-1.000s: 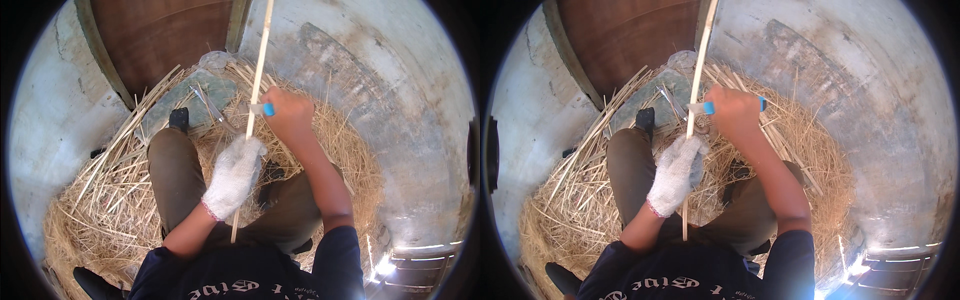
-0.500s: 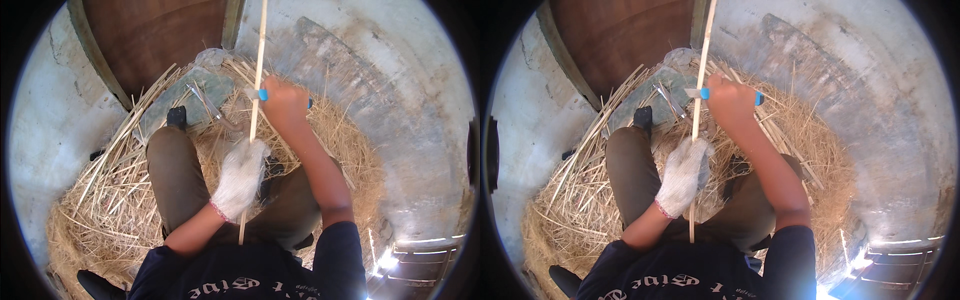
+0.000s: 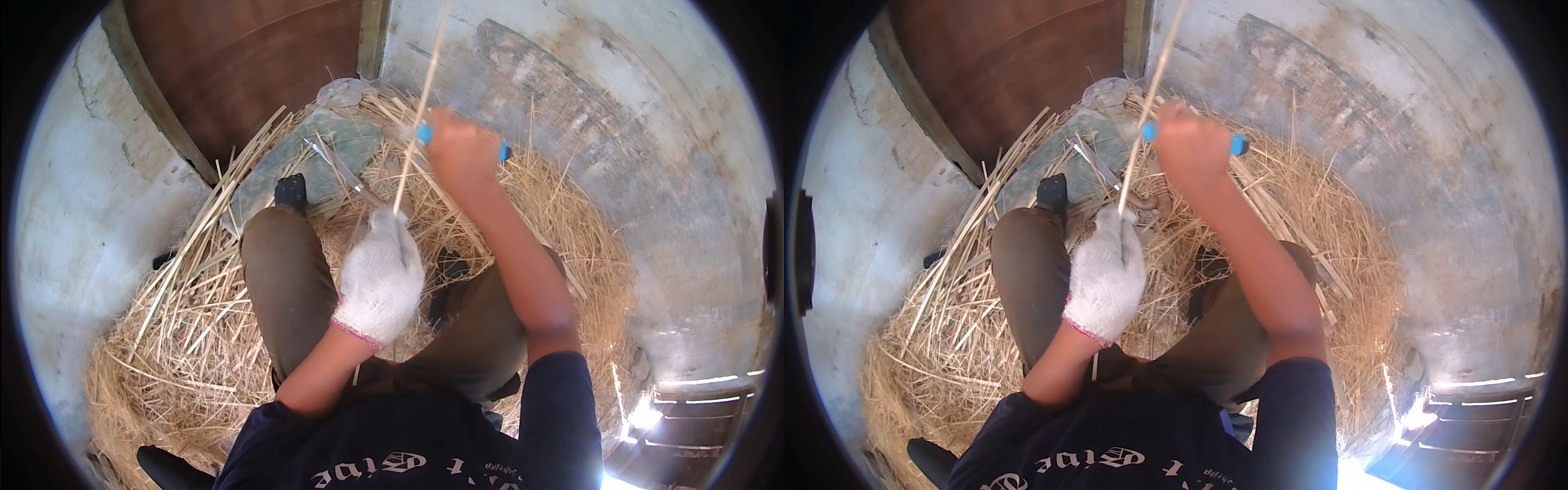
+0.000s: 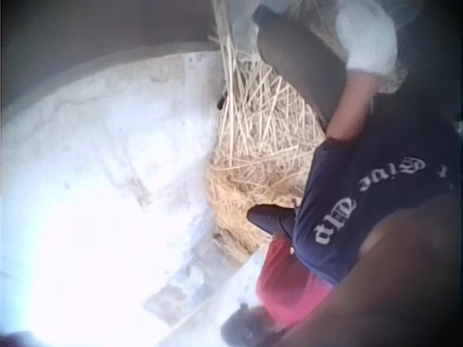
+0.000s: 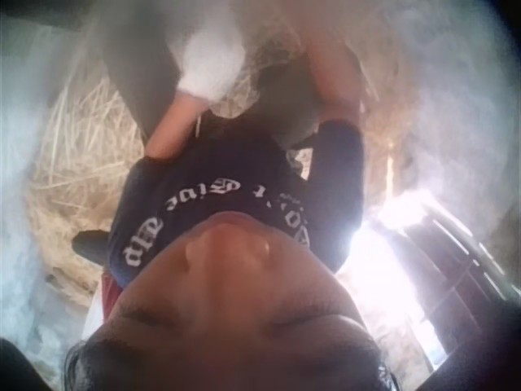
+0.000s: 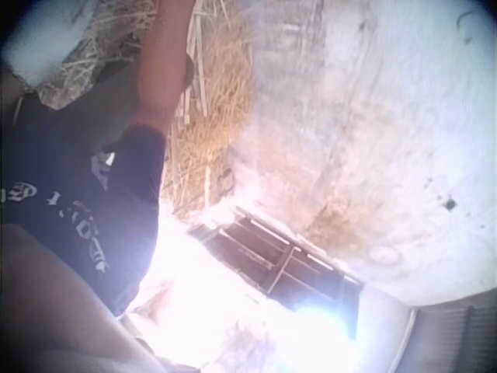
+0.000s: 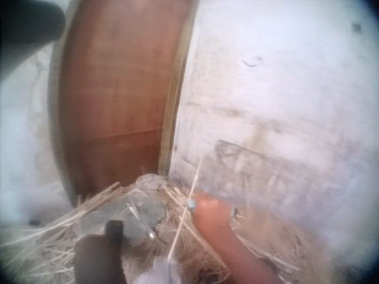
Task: The person sits on a straw-covered floor and uses a knife to split long bamboo poles into thin strips. They hold the pole with a gloved left hand and use the knife in the right hand to split the material lengthwise, occasionally using a blue tool to assist in separating the layers.
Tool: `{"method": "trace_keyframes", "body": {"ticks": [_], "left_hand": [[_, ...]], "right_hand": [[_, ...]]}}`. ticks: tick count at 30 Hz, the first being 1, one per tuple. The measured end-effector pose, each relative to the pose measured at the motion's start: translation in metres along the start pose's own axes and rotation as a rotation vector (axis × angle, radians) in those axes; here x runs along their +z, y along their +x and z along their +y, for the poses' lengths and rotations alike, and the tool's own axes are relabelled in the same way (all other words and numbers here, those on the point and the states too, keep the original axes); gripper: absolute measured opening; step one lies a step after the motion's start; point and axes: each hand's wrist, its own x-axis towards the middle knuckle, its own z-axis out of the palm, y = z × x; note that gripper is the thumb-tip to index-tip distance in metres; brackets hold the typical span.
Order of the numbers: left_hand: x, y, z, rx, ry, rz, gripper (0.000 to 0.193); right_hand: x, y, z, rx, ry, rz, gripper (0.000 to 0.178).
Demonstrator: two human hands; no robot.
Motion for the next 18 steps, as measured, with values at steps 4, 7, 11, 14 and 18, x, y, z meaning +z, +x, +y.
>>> {"method": "trace_keyframes", "body": {"ticks": [4,7,11,14,18], "left_hand": [[0.014,-0.002,0.006,0.219,0.181,0.116,0.018],[0.005,0.001,0.004,0.003,0.086,-0.015,0.022],[0.0,0.007,-0.006,0.102,0.124,0.084,0.024],[-0.005,0.004,-0.005,0.161,0.181,0.122,0.02],[-0.004,-0.008,0.011,0.094,0.23,0.053,0.019]], "right_hand": [[0.0,0.003,0.032,0.145,-0.043,-0.104,0.011],[-0.009,-0.01,0.011,-0.002,0.05,-0.11,0.015],[-0.013,-0.025,-0.017,-0.202,0.156,0.013,0.016],[-0.007,-0.027,-0.013,-0.095,0.07,-0.051,0.013],[-0.008,-0.002,0.034,0.112,-0.033,-0.113,0.01]]}}
